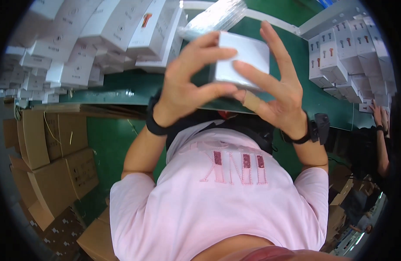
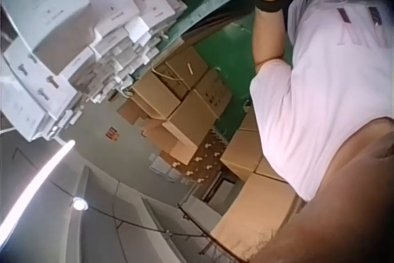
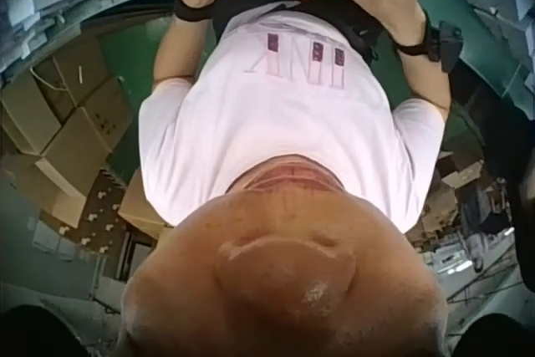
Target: Packaging small electronic devices into boxes on an assembly line.
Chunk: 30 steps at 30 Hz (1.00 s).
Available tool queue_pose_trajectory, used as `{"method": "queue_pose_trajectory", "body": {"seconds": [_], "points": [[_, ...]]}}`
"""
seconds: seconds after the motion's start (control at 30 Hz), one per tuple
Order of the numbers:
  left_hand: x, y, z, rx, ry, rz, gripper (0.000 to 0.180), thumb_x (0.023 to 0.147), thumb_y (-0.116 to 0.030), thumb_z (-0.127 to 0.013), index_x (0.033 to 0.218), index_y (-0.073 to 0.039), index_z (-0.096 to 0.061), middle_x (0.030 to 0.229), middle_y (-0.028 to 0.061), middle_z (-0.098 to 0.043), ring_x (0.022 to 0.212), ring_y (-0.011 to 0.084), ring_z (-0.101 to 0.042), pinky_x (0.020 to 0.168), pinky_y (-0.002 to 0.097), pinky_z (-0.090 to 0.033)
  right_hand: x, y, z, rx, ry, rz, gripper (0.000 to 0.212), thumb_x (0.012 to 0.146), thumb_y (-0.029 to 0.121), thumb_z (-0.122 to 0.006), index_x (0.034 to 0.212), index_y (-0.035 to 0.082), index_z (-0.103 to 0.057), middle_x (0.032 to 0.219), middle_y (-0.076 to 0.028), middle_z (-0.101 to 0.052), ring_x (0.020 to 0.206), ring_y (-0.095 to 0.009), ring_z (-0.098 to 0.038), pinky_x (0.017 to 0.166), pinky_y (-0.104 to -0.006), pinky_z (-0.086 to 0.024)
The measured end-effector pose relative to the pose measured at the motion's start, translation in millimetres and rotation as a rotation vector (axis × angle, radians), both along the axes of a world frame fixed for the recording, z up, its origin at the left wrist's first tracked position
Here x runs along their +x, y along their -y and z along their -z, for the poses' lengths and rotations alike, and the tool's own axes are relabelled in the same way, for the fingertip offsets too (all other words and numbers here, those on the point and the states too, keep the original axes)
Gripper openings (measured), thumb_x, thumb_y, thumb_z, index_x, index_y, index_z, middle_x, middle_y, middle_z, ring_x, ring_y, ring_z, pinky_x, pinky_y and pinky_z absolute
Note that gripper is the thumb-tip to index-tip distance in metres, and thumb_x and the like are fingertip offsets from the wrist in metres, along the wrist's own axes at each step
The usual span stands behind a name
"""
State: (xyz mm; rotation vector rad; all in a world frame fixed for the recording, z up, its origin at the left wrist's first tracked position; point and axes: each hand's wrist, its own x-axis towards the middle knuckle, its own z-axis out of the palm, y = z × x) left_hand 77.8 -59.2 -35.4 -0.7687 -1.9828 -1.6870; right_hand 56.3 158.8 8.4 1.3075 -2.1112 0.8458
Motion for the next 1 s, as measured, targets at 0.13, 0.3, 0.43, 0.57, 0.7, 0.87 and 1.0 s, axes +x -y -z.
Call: {"method": "queue_pose_trajectory", "body": {"seconds": [0.13,0.3,0.43,0.57,0.7,0.87,1.0], "points": [[9,-38,-11,-0.08,0.06,0.259,0.079,0.073,-0.036,-0.084,0.136,0.0,-0.052,0.141,0.0263,-0.046,0.131,0.0375,-0.047,0.108,0.0414,-0.037,45,-49,-5,-0.378,0.737,0.143,0.066,0.069,0.03,-0.086,0.121,-0.001,-0.061,0.128,-0.019,-0.055,0.119,-0.025,-0.054,0.098,-0.0365,-0.045],[-36,-62,-45,-0.766,-0.071,-0.279,0.116,0.065,-0.056,-0.083,0.144,0.011,-0.031,0.144,0.0343,-0.039,0.137,0.043,-0.037,0.112,0.0474,-0.032,97,-210,17,-0.969,0.79,0.675,0.055,0.092,0.038,-0.061,0.127,-0.004,-0.055,0.118,-0.012,-0.063,0.104,-0.023,-0.063,0.092,-0.0313,-0.049],[-119,-57,-38,-1.271,0.309,-0.604,0.11,0.065,-0.053,-0.082,0.139,0.014,-0.037,0.108,0.0233,-0.067,0.114,0.0377,-0.06,0.099,0.0542,-0.041,68,-405,75,-1.358,0.686,1.042,0.058,0.093,0.044,-0.063,0.13,0.0,-0.054,0.127,-0.013,-0.061,0.116,-0.028,-0.059,0.099,-0.0366,-0.045],[-151,-49,3,-1.367,0.422,-0.597,0.068,0.068,-0.033,-0.08,0.12,0.005,-0.057,0.102,0.02,-0.069,0.097,0.0359,-0.067,0.087,0.0532,-0.049,14,-494,128,-1.347,0.586,1.018,0.063,0.094,0.047,-0.061,0.135,0.001,-0.05,0.138,-0.013,-0.052,0.124,-0.027,-0.052,0.096,-0.0386,-0.044],[-122,-45,5,-1.101,0.247,-0.537,0.042,0.07,-0.022,-0.072,0.106,-0.001,-0.065,0.097,0.0216,-0.066,0.09,0.0425,-0.066,0.082,0.0486,-0.053,10,-509,136,-0.617,0.323,1.632,0.066,0.094,0.049,-0.06,0.127,-0.008,-0.054,0.127,-0.017,-0.06,0.115,-0.03,-0.058,0.097,-0.0414,-0.044],[-33,-79,-64,-0.382,0.45,-0.102,0.048,0.074,-0.013,-0.08,0.117,0.001,-0.063,0.102,0.0141,-0.07,0.091,0.0206,-0.067,0.083,0.0324,-0.053,56,-236,30,-0.864,-0.256,1.167,0.036,0.095,0.016,-0.063,0.117,-0.012,-0.058,0.113,-0.025,-0.065,0.104,-0.027,-0.065,0.095,-0.0349,-0.049],[8,-91,-82,-0.207,0.624,0.154,0.054,0.075,-0.009,-0.082,0.121,0.005,-0.059,0.104,0.0079,-0.07,0.093,0.0123,-0.064,0.083,0.0288,-0.052,37,-114,-19,-0.659,-0.08,0.301,0.07,0.088,0.034,-0.073,0.13,-0.016,-0.047,0.124,-0.026,-0.06,0.116,-0.036,-0.059,0.101,-0.0443,-0.045]]}}
